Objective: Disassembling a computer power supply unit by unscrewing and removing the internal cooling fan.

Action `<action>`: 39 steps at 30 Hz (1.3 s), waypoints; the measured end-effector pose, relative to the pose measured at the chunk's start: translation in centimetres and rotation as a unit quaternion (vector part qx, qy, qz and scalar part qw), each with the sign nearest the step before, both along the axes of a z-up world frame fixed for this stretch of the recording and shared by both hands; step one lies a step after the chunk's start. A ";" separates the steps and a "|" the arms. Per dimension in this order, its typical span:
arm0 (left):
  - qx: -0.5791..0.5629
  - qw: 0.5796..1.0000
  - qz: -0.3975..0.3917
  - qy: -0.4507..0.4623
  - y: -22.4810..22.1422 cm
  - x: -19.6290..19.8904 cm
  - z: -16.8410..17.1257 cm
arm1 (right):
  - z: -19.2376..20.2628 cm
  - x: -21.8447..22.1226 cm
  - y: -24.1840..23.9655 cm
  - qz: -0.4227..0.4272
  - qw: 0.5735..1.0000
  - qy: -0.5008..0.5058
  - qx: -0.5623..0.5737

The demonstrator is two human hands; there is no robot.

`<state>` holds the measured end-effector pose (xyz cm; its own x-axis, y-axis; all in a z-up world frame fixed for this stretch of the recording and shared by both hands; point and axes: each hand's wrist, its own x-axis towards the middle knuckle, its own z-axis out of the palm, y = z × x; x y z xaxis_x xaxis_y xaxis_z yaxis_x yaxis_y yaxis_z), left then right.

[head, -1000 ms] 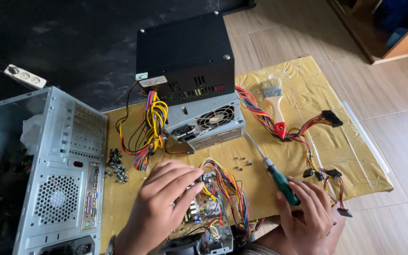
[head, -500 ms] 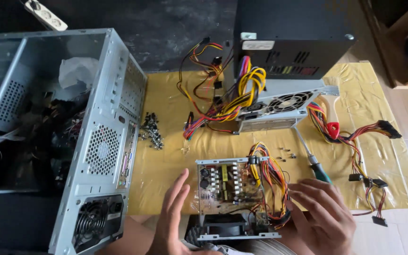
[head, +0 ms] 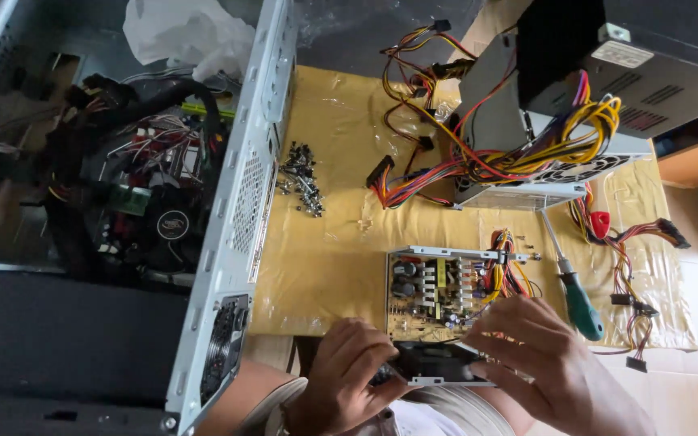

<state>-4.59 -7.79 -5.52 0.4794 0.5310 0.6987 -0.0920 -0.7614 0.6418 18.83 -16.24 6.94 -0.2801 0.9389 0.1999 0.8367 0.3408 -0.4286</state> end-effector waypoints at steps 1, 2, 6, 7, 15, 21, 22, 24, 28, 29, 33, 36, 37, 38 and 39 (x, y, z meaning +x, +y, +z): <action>0.000 1.000 -0.018 0.004 0.1 -0.2 -0.6 | 0.1 -0.5 0.5 0.036 0.998 0.037 -0.030; -0.002 1.000 -0.017 -0.001 0.4 -0.3 -0.3 | 0.4 -1.0 1.0 0.037 0.998 0.032 -0.033; 0.000 0.997 -0.067 -0.031 1.7 -0.8 0.3 | 0.4 -1.8 2.0 0.056 0.987 0.096 -0.119; 0.003 0.996 -0.081 -0.039 1.9 -0.9 0.2 | 0.1 -1.7 1.9 0.039 0.987 0.097 -0.125; -0.001 0.995 -0.084 -0.045 2.4 -1.0 0.8 | -0.6 -0.7 -0.3 -0.070 0.993 0.091 -0.032; -0.039 0.996 -0.075 -0.018 2.0 0.1 2.5 | -1.9 3.8 -4.0 -0.334 0.932 -0.092 0.104; -0.021 0.994 -0.106 -0.024 2.5 0.4 3.5 | -3.0 5.0 -4.6 -0.374 0.908 -0.144 0.123; -0.012 0.990 -0.140 -0.028 2.4 1.7 4.0 | -5.3 6.4 -5.2 -0.390 0.901 -0.158 0.105; 0.057 0.996 -0.075 -0.009 0.9 2.9 2.7 | -9.5 7.9 -6.2 -0.438 0.870 -0.207 0.088; 0.063 0.995 -0.081 -0.007 0.8 3.2 2.8 | -9.4 7.9 -6.0 -0.445 0.868 -0.202 0.092; 0.056 0.998 0.004 -0.021 -0.5 3.6 3.7 | -10.3 8.4 -6.5 -0.487 0.840 -0.207 0.121; 0.058 0.993 0.097 -0.023 -0.5 4.2 5.0 | -11.3 9.8 -7.4 -0.489 0.845 -0.185 0.112; 0.054 0.989 0.139 -0.022 -0.3 4.4 5.5 | -11.6 10.2 -7.7 -0.485 0.852 -0.162 0.114; 0.060 0.988 0.139 -0.019 -0.4 4.6 6.0 | -11.7 10.1 -8.2 -0.487 0.852 -0.156 0.116; 0.036 0.987 0.153 -0.021 -0.4 4.9 6.6 | -11.9 10.0 -8.6 -0.492 0.852 -0.126 0.128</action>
<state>0.31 -8.22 1.08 0.2746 0.5941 0.7561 0.1237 -0.8016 0.5849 28.88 -24.84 -4.93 0.5531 0.6785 0.4834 0.8257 -0.5234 -0.2101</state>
